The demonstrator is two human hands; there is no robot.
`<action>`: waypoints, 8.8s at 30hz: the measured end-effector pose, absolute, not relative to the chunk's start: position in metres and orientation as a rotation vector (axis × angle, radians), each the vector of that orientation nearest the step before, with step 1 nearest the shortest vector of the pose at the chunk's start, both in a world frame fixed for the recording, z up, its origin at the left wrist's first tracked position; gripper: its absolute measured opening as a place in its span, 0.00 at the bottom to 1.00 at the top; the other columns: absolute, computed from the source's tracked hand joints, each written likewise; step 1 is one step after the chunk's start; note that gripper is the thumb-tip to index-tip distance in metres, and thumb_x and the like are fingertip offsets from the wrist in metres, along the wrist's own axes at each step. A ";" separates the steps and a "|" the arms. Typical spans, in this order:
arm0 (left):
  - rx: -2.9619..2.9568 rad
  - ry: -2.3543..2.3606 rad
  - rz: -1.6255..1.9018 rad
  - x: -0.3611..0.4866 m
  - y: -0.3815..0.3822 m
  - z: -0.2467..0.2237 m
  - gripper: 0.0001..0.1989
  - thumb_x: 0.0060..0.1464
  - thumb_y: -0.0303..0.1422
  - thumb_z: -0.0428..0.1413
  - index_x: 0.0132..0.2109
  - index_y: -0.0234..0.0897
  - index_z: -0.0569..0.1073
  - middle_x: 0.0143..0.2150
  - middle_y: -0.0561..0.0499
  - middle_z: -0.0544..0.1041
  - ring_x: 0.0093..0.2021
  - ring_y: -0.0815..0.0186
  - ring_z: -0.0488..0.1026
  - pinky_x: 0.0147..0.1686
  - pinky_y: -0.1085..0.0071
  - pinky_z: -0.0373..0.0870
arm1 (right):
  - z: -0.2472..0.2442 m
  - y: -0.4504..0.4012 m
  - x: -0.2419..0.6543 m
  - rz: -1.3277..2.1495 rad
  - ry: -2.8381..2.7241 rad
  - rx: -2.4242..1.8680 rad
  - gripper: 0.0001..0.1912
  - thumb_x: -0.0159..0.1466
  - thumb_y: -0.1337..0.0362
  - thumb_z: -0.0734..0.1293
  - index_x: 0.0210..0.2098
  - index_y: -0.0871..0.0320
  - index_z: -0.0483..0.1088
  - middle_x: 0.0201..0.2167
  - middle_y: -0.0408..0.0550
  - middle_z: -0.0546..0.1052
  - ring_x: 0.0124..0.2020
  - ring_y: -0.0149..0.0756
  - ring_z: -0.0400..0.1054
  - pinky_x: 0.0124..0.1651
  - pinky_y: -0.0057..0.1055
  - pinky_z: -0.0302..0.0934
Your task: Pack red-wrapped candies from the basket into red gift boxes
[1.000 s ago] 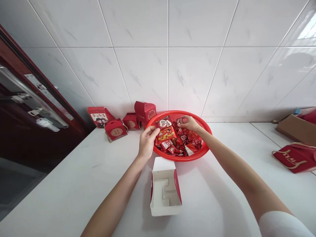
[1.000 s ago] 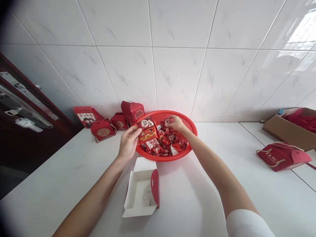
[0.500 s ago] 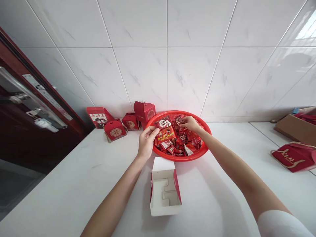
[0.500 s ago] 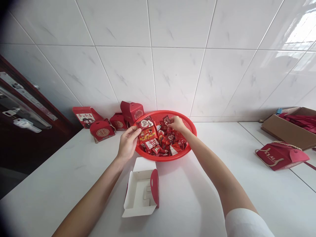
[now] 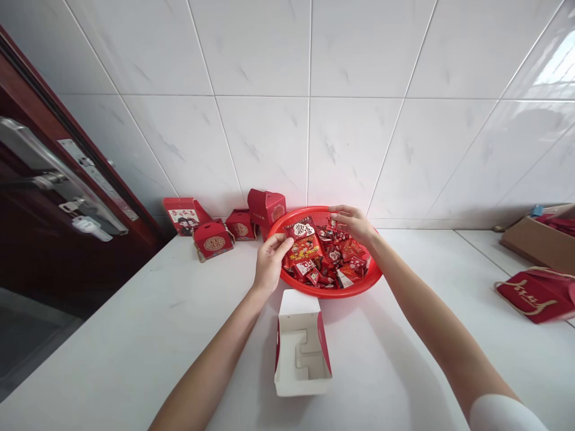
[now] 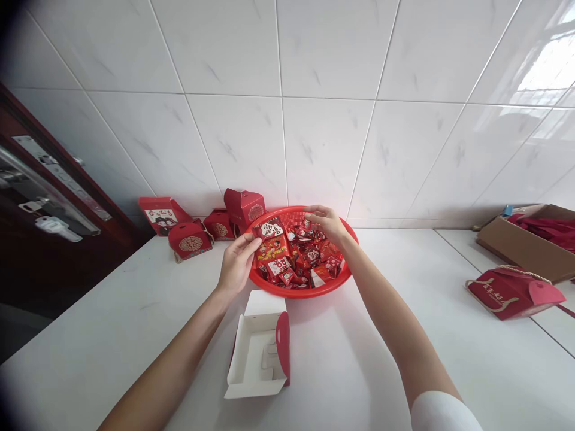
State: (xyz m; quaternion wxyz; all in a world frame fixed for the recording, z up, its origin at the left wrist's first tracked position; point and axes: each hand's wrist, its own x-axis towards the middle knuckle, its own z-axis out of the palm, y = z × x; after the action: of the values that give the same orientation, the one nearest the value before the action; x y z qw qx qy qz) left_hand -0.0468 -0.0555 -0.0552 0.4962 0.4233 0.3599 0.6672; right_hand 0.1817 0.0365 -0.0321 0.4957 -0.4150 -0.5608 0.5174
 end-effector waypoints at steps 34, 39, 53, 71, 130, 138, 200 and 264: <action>1.449 1.086 1.548 -0.047 -0.064 -0.059 0.12 0.54 0.43 0.64 0.31 0.38 0.78 0.28 0.52 0.78 0.30 0.64 0.73 0.34 0.70 0.70 | -0.034 -0.047 0.116 0.877 -1.538 -0.879 0.17 0.61 0.47 0.73 0.34 0.54 0.77 0.33 0.49 0.81 0.33 0.41 0.76 0.37 0.37 0.71; 1.452 1.082 1.553 -0.045 -0.066 -0.059 0.13 0.55 0.43 0.63 0.31 0.38 0.77 0.28 0.53 0.77 0.31 0.64 0.72 0.34 0.70 0.69 | -0.032 -0.047 0.117 1.054 -1.410 -0.878 0.22 0.57 0.42 0.75 0.33 0.54 0.73 0.34 0.46 0.79 0.26 0.36 0.73 0.34 0.35 0.72; 1.377 1.055 1.592 -0.046 -0.066 -0.056 0.16 0.51 0.47 0.66 0.31 0.39 0.78 0.28 0.53 0.77 0.32 0.64 0.72 0.37 0.70 0.71 | -0.030 -0.045 0.122 1.170 -1.389 -0.815 0.25 0.50 0.43 0.80 0.31 0.55 0.72 0.28 0.44 0.78 0.27 0.36 0.74 0.38 0.37 0.74; 1.306 1.074 1.670 -0.044 -0.064 -0.059 0.17 0.51 0.48 0.67 0.30 0.39 0.77 0.29 0.54 0.75 0.31 0.65 0.69 0.35 0.71 0.68 | -0.012 -0.052 0.147 1.018 -1.488 -0.870 0.17 0.55 0.53 0.78 0.33 0.55 0.71 0.30 0.44 0.78 0.34 0.39 0.75 0.41 0.38 0.73; 1.388 1.064 1.587 -0.046 -0.065 -0.058 0.16 0.49 0.46 0.66 0.29 0.38 0.75 0.27 0.53 0.75 0.31 0.65 0.71 0.35 0.70 0.71 | -0.032 -0.055 0.125 1.078 -1.577 -0.854 0.19 0.55 0.54 0.77 0.39 0.54 0.70 0.21 0.37 0.72 0.28 0.42 0.78 0.34 0.37 0.74; 1.417 1.077 1.586 -0.047 -0.065 -0.059 0.17 0.50 0.47 0.66 0.28 0.38 0.75 0.26 0.54 0.74 0.29 0.65 0.69 0.33 0.70 0.69 | -0.029 -0.056 0.125 1.167 -1.534 -0.818 0.26 0.52 0.47 0.80 0.38 0.53 0.67 0.20 0.36 0.71 0.27 0.42 0.78 0.33 0.37 0.74; 1.454 1.054 1.570 -0.049 -0.067 -0.058 0.15 0.53 0.44 0.65 0.29 0.38 0.73 0.27 0.55 0.72 0.30 0.66 0.68 0.34 0.72 0.68 | -0.027 -0.052 0.132 0.991 -1.589 -0.946 0.19 0.54 0.47 0.77 0.26 0.55 0.73 0.30 0.47 0.76 0.42 0.45 0.73 0.48 0.40 0.70; 1.029 0.917 1.609 -0.052 -0.057 -0.058 0.21 0.37 0.48 0.74 0.26 0.37 0.77 0.27 0.55 0.72 0.31 0.70 0.66 0.33 0.74 0.66 | -0.025 0.035 0.183 0.313 -2.305 -2.187 0.14 0.73 0.58 0.67 0.54 0.58 0.73 0.53 0.53 0.77 0.48 0.40 0.74 0.50 0.42 0.72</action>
State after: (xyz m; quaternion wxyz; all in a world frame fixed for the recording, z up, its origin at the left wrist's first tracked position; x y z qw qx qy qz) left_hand -0.0520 -0.0570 -0.0578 0.4894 0.4235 0.3774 0.6624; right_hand 0.1834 0.0350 -0.0248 -0.0257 -0.6848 -0.7217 0.0979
